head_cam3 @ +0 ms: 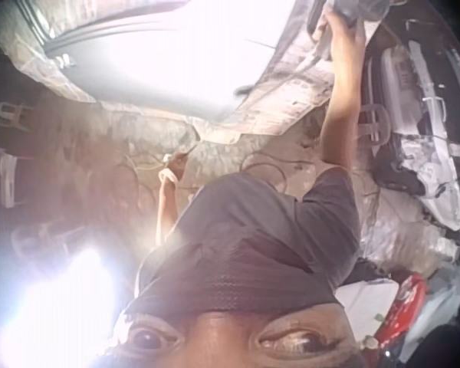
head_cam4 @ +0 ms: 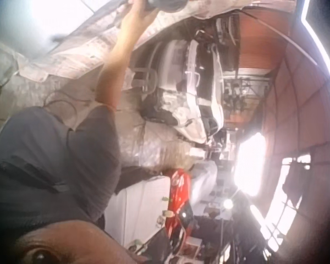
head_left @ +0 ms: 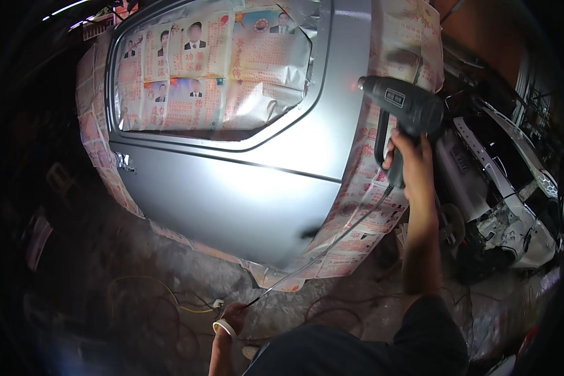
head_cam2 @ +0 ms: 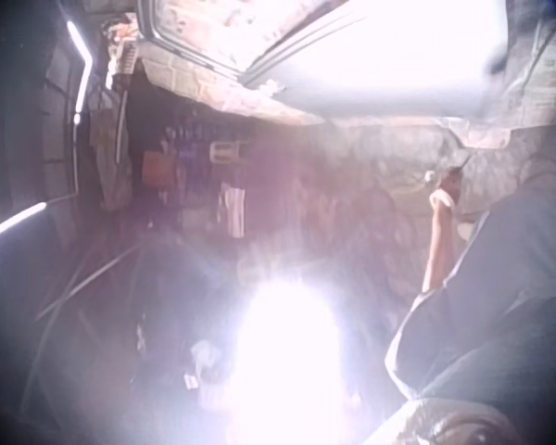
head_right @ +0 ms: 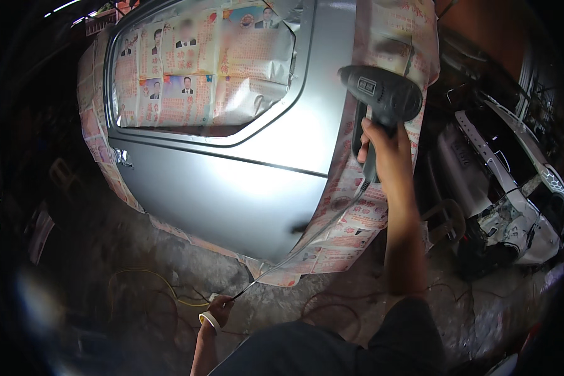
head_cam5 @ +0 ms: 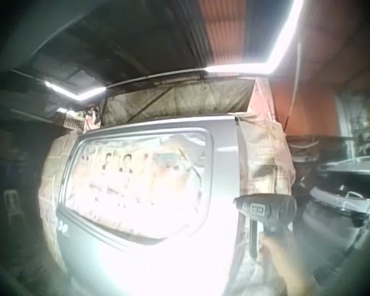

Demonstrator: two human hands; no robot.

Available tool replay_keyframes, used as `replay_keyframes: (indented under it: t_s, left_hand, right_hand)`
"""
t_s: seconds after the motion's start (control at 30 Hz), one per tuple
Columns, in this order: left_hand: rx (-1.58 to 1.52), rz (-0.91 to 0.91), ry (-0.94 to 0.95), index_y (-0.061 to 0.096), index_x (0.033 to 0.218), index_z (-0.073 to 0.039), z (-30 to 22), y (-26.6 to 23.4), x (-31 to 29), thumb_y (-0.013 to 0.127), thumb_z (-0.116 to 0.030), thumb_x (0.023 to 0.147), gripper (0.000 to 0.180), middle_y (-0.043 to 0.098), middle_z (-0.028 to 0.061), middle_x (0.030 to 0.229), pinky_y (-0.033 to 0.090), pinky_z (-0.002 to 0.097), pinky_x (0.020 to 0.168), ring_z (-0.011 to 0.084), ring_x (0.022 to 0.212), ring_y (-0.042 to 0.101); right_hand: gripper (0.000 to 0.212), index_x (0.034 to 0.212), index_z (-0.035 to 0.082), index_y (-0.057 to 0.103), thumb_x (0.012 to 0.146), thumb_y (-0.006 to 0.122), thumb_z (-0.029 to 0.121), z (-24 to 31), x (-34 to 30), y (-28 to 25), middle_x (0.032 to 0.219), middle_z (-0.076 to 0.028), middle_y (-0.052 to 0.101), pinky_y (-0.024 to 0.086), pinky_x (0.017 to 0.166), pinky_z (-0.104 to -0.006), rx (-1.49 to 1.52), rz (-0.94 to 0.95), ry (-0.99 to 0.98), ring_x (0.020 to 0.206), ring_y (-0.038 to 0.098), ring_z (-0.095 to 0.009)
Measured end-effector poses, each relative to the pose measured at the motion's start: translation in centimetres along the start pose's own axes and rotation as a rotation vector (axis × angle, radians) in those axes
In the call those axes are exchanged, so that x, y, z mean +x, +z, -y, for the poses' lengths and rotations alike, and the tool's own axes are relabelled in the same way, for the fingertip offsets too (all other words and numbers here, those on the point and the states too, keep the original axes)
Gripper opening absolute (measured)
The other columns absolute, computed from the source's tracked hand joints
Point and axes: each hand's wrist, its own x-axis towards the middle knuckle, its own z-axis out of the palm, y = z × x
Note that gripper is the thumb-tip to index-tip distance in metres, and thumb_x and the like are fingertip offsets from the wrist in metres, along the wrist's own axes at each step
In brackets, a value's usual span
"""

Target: The person uses a heat gun to dry a silver car hood covered with newspaper. The person moves the heat gun across the surface of the hood, focusing on different areas to ensure even drying.

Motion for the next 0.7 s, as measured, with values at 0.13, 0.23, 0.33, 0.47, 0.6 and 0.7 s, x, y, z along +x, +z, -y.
replay_keyframes:
  t_s: [0.13, 0.23, 0.33, 0.47, 0.6, 0.7]
  left_hand:
    - [-0.061, -0.012, 0.143, 0.072, 0.107, -0.003, -0.6, -1.8, -0.1, 0.072, -0.023, 0.091, 0.025, 0.071, 0.0170, 0.103, 0.053, 0.0406, 0.089, 0.0320, 0.101, 0.068]
    - [-0.023, 0.083, 0.246, 0.071, 0.108, -0.002, -6.1, -4.9, -0.1, 0.074, -0.022, 0.090, 0.027, 0.071, 0.0175, 0.103, 0.054, 0.0404, 0.087, 0.0322, 0.099, 0.069]
    - [-0.086, 0.091, 0.289, 0.070, 0.110, 0.000, -7.6, -7.3, -0.6, 0.075, -0.021, 0.089, 0.029, 0.071, 0.0167, 0.102, 0.055, 0.0388, 0.084, 0.0318, 0.096, 0.070]
    - [-0.150, 0.081, 0.323, 0.070, 0.110, 0.000, -9.0, -9.8, -1.0, 0.075, -0.020, 0.090, 0.029, 0.070, 0.0159, 0.098, 0.055, 0.0376, 0.081, 0.0303, 0.091, 0.069]
    - [-0.135, 0.009, 0.365, 0.069, 0.107, 0.000, -8.8, -11.8, -0.4, 0.075, -0.018, 0.090, 0.026, 0.069, 0.0149, 0.094, 0.054, 0.0375, 0.077, 0.0284, 0.085, 0.068]
    - [-0.129, -0.039, 0.414, 0.069, 0.104, -0.001, -8.7, -13.3, 0.3, 0.076, -0.019, 0.090, 0.024, 0.069, 0.0141, 0.091, 0.054, 0.0379, 0.075, 0.0279, 0.083, 0.068]
  right_hand:
    - [0.019, 0.103, 0.009, 0.060, 0.094, 0.070, 0.023, 3.0, 3.5, 2.5, 0.075, 0.000, 0.057, 0.049, 0.052, -0.0282, -0.007, -0.031, -0.057, 0.058, 0.057, -0.010]
    - [0.019, 0.102, 0.010, 0.061, 0.094, 0.071, 0.024, 5.2, 5.8, 3.9, 0.073, 0.000, 0.056, 0.049, 0.053, -0.0274, 0.010, -0.067, -0.071, 0.057, 0.056, -0.010]
    - [0.025, 0.103, 0.010, 0.062, 0.091, 0.074, 0.028, 6.3, 8.0, 5.2, 0.076, 0.002, 0.058, 0.052, 0.052, -0.0275, 0.031, -0.066, -0.107, 0.058, 0.057, -0.009]
    - [0.026, 0.104, 0.010, 0.063, 0.090, 0.074, 0.029, 8.9, 10.1, 7.2, 0.078, 0.001, 0.058, 0.055, 0.055, -0.0280, -0.040, -0.054, -0.154, 0.061, 0.059, -0.010]
    - [0.027, 0.109, 0.010, 0.056, 0.091, 0.073, 0.020, 10.6, 11.1, 9.7, 0.077, -0.003, 0.057, 0.052, 0.050, -0.0281, -0.047, -0.076, -0.181, 0.059, 0.058, -0.012]
    - [0.028, 0.106, 0.009, 0.060, 0.089, 0.076, 0.024, 11.8, 12.9, 10.8, 0.078, -0.003, 0.059, 0.054, 0.052, -0.0286, -0.035, -0.075, -0.157, 0.060, 0.059, -0.012]
